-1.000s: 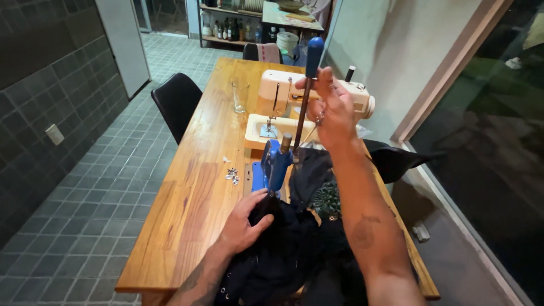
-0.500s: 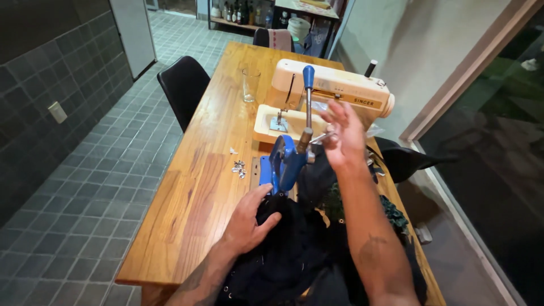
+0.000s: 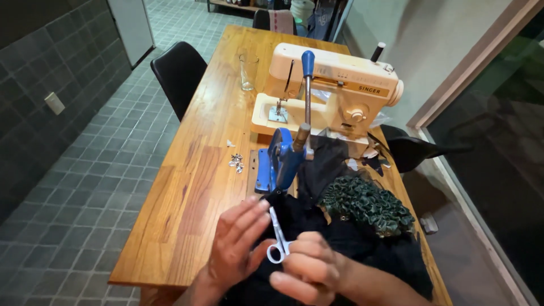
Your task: Attaching metal hardware to a garment using a manual hand press and making adjustments with a screwdriver
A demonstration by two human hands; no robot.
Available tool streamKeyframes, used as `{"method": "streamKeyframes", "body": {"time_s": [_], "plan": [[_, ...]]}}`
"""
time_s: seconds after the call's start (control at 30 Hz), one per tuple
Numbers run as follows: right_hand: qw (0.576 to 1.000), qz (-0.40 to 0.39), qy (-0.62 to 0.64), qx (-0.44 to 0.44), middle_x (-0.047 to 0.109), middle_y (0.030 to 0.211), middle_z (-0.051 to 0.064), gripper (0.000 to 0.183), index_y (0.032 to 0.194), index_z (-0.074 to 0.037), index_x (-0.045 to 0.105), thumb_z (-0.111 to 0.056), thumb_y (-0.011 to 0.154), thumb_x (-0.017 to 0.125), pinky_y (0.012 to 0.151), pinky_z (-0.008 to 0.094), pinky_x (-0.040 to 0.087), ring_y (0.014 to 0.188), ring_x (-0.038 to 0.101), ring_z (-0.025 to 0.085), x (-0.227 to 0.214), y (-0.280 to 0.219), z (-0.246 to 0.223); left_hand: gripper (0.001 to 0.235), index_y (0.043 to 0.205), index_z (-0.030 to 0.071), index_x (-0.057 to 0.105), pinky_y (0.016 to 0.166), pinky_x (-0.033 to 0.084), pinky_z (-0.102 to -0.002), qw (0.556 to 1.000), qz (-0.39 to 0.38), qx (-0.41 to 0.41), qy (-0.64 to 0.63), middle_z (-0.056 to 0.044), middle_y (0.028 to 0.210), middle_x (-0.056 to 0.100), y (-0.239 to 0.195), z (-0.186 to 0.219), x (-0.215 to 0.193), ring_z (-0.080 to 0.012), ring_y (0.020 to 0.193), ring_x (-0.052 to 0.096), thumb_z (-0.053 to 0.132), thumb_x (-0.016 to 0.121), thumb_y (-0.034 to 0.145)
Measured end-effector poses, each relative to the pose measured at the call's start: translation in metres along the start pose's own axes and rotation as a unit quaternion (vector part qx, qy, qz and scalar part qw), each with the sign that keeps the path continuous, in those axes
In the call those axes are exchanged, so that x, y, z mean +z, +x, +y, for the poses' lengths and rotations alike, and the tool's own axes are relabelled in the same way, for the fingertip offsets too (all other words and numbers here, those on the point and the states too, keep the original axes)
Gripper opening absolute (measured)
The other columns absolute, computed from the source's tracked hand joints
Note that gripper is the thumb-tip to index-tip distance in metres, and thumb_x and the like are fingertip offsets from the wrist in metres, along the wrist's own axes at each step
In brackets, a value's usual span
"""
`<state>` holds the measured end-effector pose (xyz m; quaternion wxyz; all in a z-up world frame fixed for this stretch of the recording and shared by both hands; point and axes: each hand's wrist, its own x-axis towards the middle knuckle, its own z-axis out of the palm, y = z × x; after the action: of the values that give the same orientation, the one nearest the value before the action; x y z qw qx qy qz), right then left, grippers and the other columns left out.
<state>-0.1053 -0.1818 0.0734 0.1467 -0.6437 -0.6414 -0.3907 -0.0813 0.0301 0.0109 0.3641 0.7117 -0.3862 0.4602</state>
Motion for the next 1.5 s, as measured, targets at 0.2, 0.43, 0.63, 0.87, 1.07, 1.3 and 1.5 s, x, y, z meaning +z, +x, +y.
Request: {"method": "streamKeyframes", "body": {"time_s": [0.2, 0.43, 0.63, 0.87, 1.07, 1.3, 1.5], "plan": [[0.959, 0.178, 0.188, 0.118, 0.058, 0.092, 0.018, 0.015, 0.106, 0.004, 0.064, -0.003, 0.103, 0.051, 0.066, 0.039, 0.056, 0.074, 0.063, 0.03, 0.052, 0.001, -0.005, 0.021, 0.107, 0.004, 0.064, 0.091, 0.055, -0.043, 0.992, -0.008, -0.083, -0.097, -0.013, 0.105, 0.066, -0.022, -0.001, -0.005, -0.0314, 0.1, 0.068, 0.022, 0.061, 0.098], [0.94, 0.076, 0.287, 0.17, 0.06, 0.097, 0.014, 0.016, 0.113, 0.0, 0.064, -0.009, 0.104, 0.055, 0.074, 0.039, 0.048, 0.081, 0.061, 0.029, 0.05, -0.012, -0.005, 0.018, 0.097, 0.007, 0.07, 0.086, 0.055, -0.041, 0.997, -0.043, -0.06, -0.015, -0.011, 0.1, 0.064, -0.023, -0.002, -0.016, -0.0302, 0.095, 0.065, 0.02, 0.059, 0.099], [0.969, 0.117, 0.049, 0.213, 0.07, 0.095, 0.011, 0.015, 0.099, -0.004, 0.066, -0.004, 0.093, 0.052, 0.08, 0.044, 0.049, 0.083, 0.068, 0.029, 0.043, -0.018, 0.013, 0.013, 0.094, 0.006, 0.062, 0.079, 0.048, -0.041, 0.986, -0.113, -0.121, 0.017, -0.011, 0.092, 0.067, -0.055, -0.054, -0.014, -0.0306, 0.083, 0.062, 0.002, 0.05, 0.095], [0.892, 0.222, 0.022, 0.393, 0.067, 0.082, 0.012, 0.022, 0.092, -0.003, 0.074, 0.012, 0.087, 0.059, 0.068, 0.042, 0.051, 0.07, 0.061, 0.032, 0.048, -0.056, 0.052, 0.023, 0.099, 0.006, 0.072, 0.085, 0.054, -0.056, 0.818, -0.245, -0.476, 0.21, -0.019, 0.093, 0.07, -0.068, -0.102, -0.016, -0.0416, 0.097, 0.067, 0.028, 0.069, 0.093], [0.835, 0.194, 0.134, 0.497, 0.07, 0.089, 0.011, 0.019, 0.1, -0.004, 0.074, 0.006, 0.086, 0.068, 0.069, 0.035, 0.051, 0.076, 0.061, 0.024, 0.078, -0.084, 0.059, 0.023, 0.089, 0.012, 0.076, 0.086, 0.055, -0.049, 0.789, -0.252, -0.505, 0.244, -0.011, 0.093, 0.066, -0.069, -0.113, -0.012, -0.0346, 0.101, 0.064, 0.035, 0.077, 0.086], [0.792, 0.179, 0.247, 0.529, 0.071, 0.107, 0.01, 0.024, 0.117, -0.003, 0.073, -0.003, 0.093, 0.071, 0.08, 0.032, 0.052, 0.091, 0.06, 0.015, 0.098, -0.106, 0.065, 0.019, 0.1, 0.014, 0.076, 0.088, 0.053, -0.046, 0.887, -0.116, -0.437, 0.094, -0.014, 0.102, 0.066, -0.074, -0.113, 0.017, -0.0373, 0.106, 0.063, 0.025, 0.079, 0.085], [0.773, 0.166, 0.266, 0.552, 0.068, 0.097, 0.004, 0.017, 0.109, -0.006, 0.076, -0.016, 0.096, 0.074, 0.077, 0.025, 0.05, 0.084, 0.056, 0.009, 0.099, -0.106, 0.068, 0.029, 0.122, 0.009, 0.071, 0.094, 0.053, -0.052, 0.901, -0.165, -0.365, -0.163, -0.023, 0.113, 0.072, -0.005, -0.063, 0.044, -0.0467, 0.111, 0.065, 0.02, 0.058, 0.099]]}}
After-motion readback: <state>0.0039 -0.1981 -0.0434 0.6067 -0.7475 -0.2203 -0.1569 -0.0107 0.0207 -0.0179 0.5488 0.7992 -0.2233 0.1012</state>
